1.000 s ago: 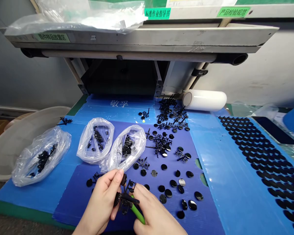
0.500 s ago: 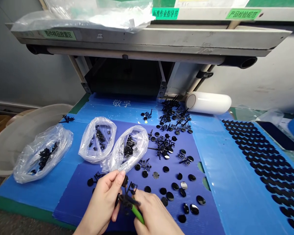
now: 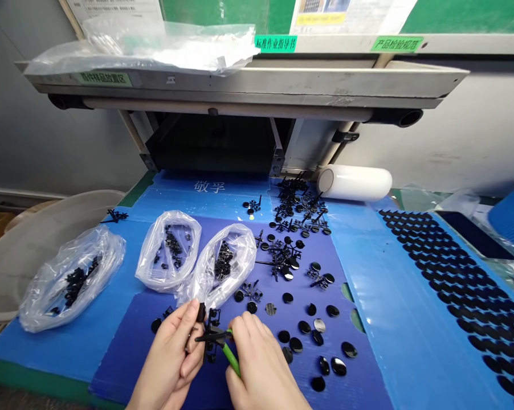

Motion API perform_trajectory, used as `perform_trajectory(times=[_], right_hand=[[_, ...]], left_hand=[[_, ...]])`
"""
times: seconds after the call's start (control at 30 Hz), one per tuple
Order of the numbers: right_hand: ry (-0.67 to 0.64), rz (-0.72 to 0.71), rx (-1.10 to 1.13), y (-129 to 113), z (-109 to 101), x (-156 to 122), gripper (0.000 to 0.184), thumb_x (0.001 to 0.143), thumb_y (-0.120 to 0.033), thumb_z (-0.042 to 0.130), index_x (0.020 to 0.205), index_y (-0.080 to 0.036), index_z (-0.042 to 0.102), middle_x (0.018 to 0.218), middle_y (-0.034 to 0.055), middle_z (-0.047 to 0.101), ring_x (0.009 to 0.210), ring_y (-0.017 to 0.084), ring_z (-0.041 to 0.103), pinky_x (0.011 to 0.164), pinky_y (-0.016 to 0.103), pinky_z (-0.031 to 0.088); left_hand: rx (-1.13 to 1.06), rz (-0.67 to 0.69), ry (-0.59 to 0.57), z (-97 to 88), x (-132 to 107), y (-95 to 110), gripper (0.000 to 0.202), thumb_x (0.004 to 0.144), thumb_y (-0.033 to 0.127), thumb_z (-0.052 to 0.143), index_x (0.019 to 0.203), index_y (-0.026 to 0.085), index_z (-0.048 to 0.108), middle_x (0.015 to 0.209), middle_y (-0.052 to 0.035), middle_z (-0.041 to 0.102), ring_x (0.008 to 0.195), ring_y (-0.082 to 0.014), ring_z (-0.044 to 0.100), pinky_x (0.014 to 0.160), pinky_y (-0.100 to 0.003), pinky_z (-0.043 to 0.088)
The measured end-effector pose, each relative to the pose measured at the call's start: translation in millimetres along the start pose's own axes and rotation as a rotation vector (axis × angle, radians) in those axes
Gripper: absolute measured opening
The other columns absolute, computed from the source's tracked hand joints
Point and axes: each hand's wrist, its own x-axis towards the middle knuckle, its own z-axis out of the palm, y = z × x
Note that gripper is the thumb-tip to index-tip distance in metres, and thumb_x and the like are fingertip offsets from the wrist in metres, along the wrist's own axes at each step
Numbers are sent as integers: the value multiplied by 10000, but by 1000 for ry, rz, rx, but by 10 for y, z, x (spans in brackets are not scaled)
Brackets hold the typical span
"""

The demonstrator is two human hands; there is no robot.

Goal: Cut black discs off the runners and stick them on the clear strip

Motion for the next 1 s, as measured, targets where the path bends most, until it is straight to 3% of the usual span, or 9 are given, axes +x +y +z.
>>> perform_trajectory(times=[0.27,0.53,1.0], right_hand=[[12,-37,-1,-9,51,2,339,609,-50,373,916,-193,365,890,72,454,871,251,449,757,385,401],[-88,-49,-3,-32,78,-57,312,600,-43,384,871,-196,405,853,54,462,838,245,459,711,369,416],[-135,-99,22,-215,271,-54,286,601,-30,379,834,-195,376,835,52,438,960,264,424,832,416,377]], left_hand=[[66,70,20,-139,-73,-119,302,772,385,510,595,179,377,315,118,280,242,5,137,257,-116,79],[-90,-21,42,-263,-279,-128,284,756,350,540,586,179,390,344,114,287,250,10,109,242,-105,53],[-373,-109,53,-516,-422,-210,360,715,328,606,504,155,371,336,104,336,225,26,147,254,-126,36]])
